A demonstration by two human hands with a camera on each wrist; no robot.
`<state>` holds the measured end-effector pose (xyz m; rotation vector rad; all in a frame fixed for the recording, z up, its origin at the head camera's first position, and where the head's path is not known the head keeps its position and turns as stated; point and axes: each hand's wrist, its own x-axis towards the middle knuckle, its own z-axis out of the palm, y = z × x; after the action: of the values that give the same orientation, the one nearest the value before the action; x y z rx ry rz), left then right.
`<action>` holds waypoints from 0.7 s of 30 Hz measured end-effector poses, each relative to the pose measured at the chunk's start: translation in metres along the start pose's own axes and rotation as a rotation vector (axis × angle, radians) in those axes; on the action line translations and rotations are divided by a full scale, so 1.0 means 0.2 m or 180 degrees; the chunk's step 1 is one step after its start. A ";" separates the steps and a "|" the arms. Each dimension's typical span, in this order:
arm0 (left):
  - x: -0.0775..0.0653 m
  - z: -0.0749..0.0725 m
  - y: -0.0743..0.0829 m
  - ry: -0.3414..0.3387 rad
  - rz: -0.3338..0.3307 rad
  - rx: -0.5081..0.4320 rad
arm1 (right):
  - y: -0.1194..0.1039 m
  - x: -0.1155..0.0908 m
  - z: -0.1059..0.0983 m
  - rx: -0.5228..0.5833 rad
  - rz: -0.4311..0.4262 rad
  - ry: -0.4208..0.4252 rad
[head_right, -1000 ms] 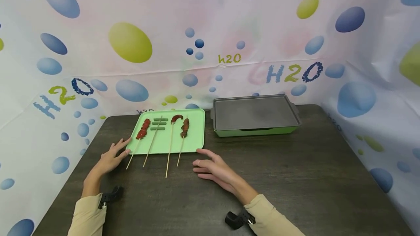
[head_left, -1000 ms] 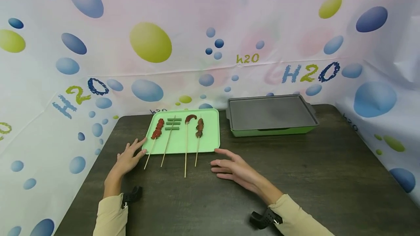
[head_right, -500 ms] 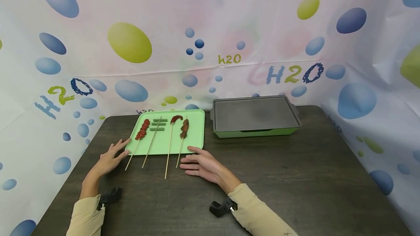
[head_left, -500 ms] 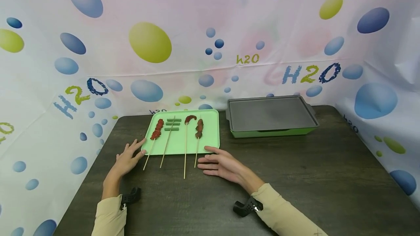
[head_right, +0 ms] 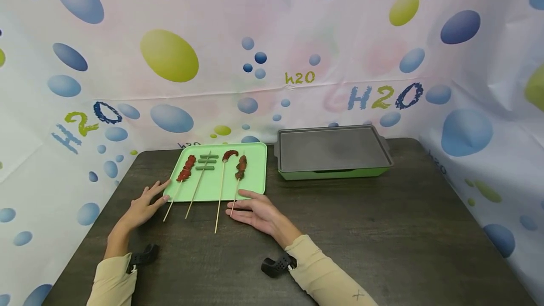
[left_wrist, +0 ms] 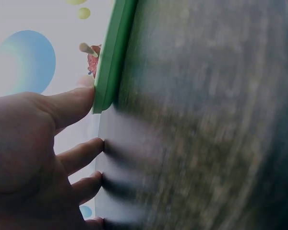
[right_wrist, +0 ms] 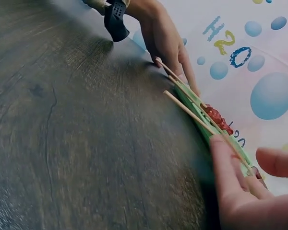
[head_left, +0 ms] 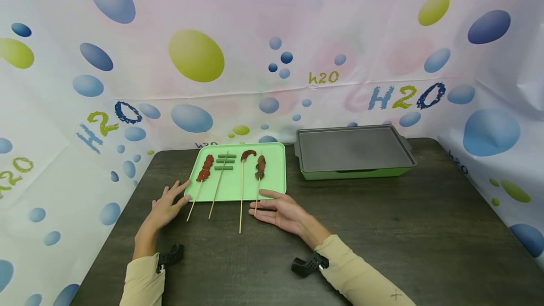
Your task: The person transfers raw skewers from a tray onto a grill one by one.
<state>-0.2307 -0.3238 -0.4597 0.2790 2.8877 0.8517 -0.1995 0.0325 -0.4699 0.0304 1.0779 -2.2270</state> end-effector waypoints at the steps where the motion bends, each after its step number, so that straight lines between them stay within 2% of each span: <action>1: 0.00 0.00 0.00 0.0004 -0.0006 0.0001 | 0.00 0.00 0.00 -0.0025 -0.0038 0.0041; 9: 0.01 0.00 0.00 0.0005 0.0012 0.0063 | 0.01 -0.02 -0.01 -0.0276 -0.0382 0.0451; 21: 0.01 -0.02 0.00 0.0016 -0.0025 0.0052 | 0.00 -0.08 0.00 -0.0654 -0.0541 0.0645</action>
<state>-0.2326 -0.3250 -0.4572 0.2671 2.8997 0.8292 -0.1877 0.0404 -0.4648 0.0805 1.4643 -2.2875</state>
